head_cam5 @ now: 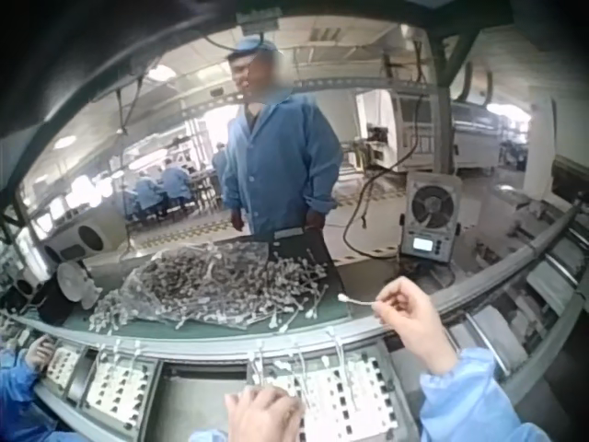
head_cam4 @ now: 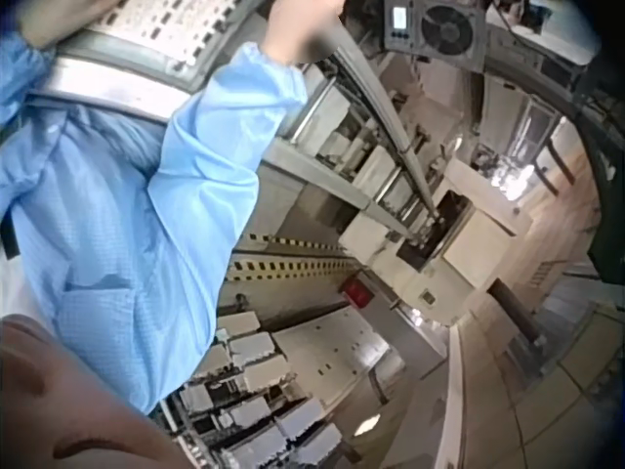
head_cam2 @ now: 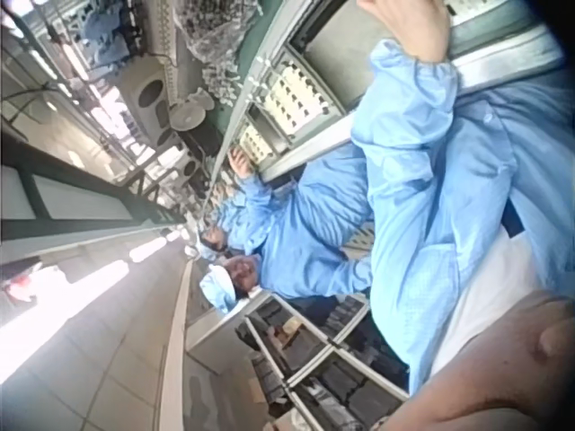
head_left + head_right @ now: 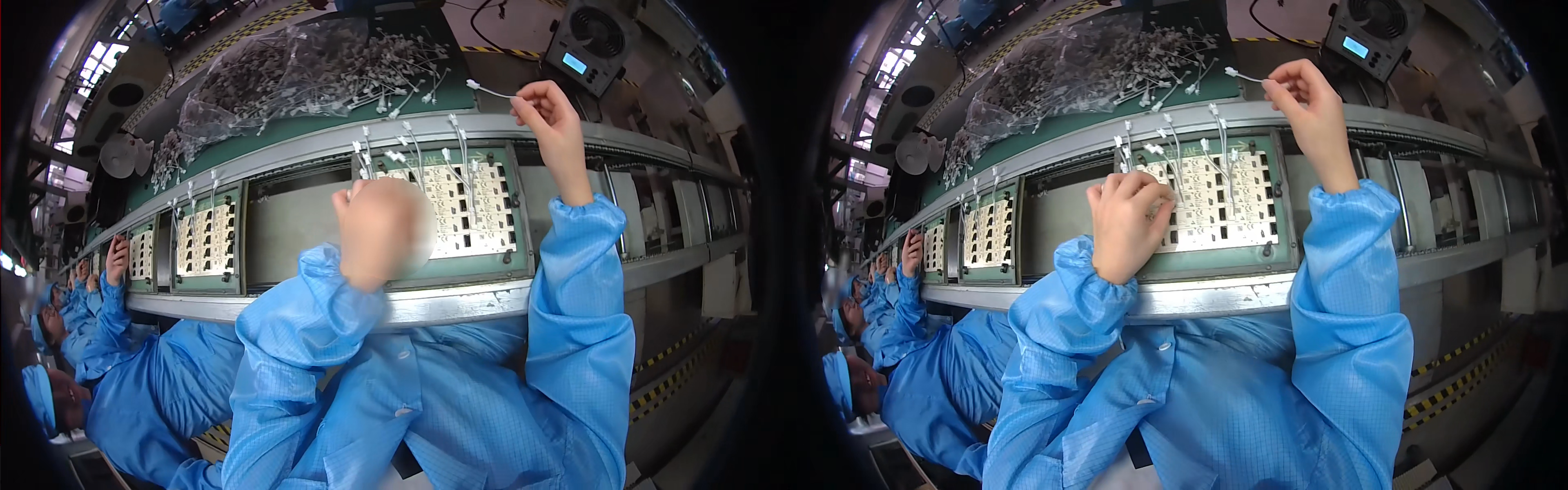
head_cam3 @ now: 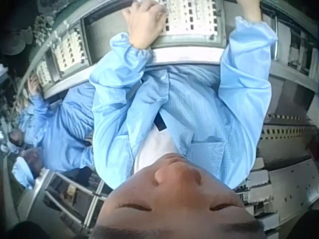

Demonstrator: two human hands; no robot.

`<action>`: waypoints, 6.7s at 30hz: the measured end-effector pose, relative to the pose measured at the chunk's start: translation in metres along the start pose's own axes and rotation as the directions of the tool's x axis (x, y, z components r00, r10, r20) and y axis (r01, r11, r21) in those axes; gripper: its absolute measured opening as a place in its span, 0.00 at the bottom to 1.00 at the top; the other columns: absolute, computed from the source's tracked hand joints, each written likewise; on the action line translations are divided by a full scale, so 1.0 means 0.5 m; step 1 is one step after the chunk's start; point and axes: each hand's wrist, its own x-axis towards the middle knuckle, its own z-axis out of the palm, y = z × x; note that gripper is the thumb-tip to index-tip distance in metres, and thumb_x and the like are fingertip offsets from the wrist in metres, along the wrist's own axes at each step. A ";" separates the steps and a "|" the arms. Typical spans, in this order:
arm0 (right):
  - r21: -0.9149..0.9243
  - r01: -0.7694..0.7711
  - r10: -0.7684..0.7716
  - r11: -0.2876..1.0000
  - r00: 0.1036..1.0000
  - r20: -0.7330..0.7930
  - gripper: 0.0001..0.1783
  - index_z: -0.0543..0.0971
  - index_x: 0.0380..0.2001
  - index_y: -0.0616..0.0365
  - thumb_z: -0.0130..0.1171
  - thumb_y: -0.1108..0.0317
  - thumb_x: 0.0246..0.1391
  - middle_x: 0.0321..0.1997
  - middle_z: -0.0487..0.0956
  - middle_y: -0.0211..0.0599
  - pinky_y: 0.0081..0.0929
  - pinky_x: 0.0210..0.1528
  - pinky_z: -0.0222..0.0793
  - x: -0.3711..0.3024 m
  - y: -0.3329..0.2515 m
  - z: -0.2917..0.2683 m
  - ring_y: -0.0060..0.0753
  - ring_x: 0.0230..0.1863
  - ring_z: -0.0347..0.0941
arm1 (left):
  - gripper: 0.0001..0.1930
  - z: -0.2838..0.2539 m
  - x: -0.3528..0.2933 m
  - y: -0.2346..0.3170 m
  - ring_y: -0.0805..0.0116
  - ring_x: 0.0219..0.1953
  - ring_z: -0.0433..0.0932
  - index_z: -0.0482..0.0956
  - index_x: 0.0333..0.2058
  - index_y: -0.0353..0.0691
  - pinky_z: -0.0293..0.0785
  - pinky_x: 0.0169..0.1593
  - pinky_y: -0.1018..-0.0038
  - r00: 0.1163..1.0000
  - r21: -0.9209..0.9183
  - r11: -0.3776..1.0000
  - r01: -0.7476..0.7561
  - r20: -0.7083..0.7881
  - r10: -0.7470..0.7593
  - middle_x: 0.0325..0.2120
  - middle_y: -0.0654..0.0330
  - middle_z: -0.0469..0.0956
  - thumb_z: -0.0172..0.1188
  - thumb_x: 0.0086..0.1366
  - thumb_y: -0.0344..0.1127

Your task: Manual assembly of electronic components by inserting wires/connectors into a circuit board or jig on a production line.

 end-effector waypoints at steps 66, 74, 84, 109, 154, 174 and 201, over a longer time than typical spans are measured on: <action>-0.432 0.254 -0.251 0.865 0.966 0.067 0.08 0.77 0.37 0.60 0.62 0.67 0.58 0.30 0.80 0.31 0.22 0.37 0.72 -0.027 -0.012 0.021 0.23 0.33 0.77 | 0.03 -0.025 0.046 0.014 0.59 0.48 0.69 0.82 0.27 0.41 0.64 0.48 0.59 0.876 0.027 0.961 -0.276 0.419 0.240 0.38 0.64 0.74 0.64 0.55 0.33; -0.457 0.226 -0.229 0.860 0.972 0.049 0.08 0.77 0.36 0.59 0.63 0.67 0.57 0.29 0.80 0.32 0.22 0.35 0.70 -0.013 -0.015 0.024 0.24 0.33 0.77 | 0.03 -0.023 0.028 0.029 0.59 0.48 0.69 0.81 0.27 0.40 0.63 0.49 0.60 0.923 0.055 0.965 -0.255 0.311 0.226 0.38 0.64 0.74 0.64 0.55 0.32; -0.247 0.102 -0.110 0.964 0.994 -0.018 0.05 0.77 0.36 0.65 0.61 0.75 0.58 0.37 0.80 0.33 0.21 0.47 0.70 -0.105 -0.068 -0.024 0.23 0.40 0.76 | 0.11 -0.050 -0.030 0.054 0.56 0.53 0.67 0.84 0.36 0.45 0.62 0.53 0.59 0.904 -0.004 0.978 -0.209 0.381 0.194 0.45 0.62 0.75 0.68 0.54 0.39; -0.397 0.076 -0.116 0.915 0.990 -0.078 0.07 0.80 0.40 0.67 0.57 0.81 0.59 0.39 0.82 0.44 0.25 0.45 0.77 -0.295 -0.091 0.044 0.35 0.41 0.82 | 0.07 0.039 0.256 -0.228 0.79 0.32 0.76 0.81 0.39 0.39 0.72 0.36 0.80 0.931 -0.806 0.522 0.278 0.093 -0.352 0.32 0.66 0.81 0.62 0.61 0.27; -0.725 0.137 0.001 0.674 0.982 0.187 0.02 0.84 0.27 0.49 0.67 0.67 0.48 0.54 0.78 0.28 0.58 0.72 0.30 -0.300 -0.072 0.065 0.38 0.63 0.64 | 0.09 -0.146 -0.017 0.007 0.62 0.39 0.74 0.79 0.37 0.43 0.65 0.44 0.66 0.959 -0.167 0.979 -0.118 -0.274 0.069 0.33 0.64 0.78 0.62 0.57 0.25; -0.739 0.120 0.028 0.663 0.982 0.185 0.01 0.84 0.26 0.50 0.67 0.68 0.48 0.52 0.78 0.27 0.59 0.72 0.27 -0.301 -0.078 0.067 0.36 0.62 0.65 | 0.09 -0.153 -0.104 -0.010 0.68 0.34 0.79 0.80 0.38 0.42 0.62 0.44 0.70 0.974 -0.290 0.951 0.111 -0.156 -0.161 0.30 0.64 0.81 0.63 0.58 0.25; -0.681 0.066 -0.130 0.729 0.991 -0.044 0.06 0.84 0.33 0.50 0.60 0.73 0.54 0.49 0.79 0.29 0.56 0.73 0.35 -0.344 -0.094 0.014 0.37 0.57 0.70 | 0.02 -0.012 -0.043 0.065 0.60 0.42 0.70 0.84 0.27 0.42 0.61 0.47 0.62 0.986 -0.070 0.997 -0.015 0.165 0.026 0.32 0.64 0.74 0.66 0.53 0.30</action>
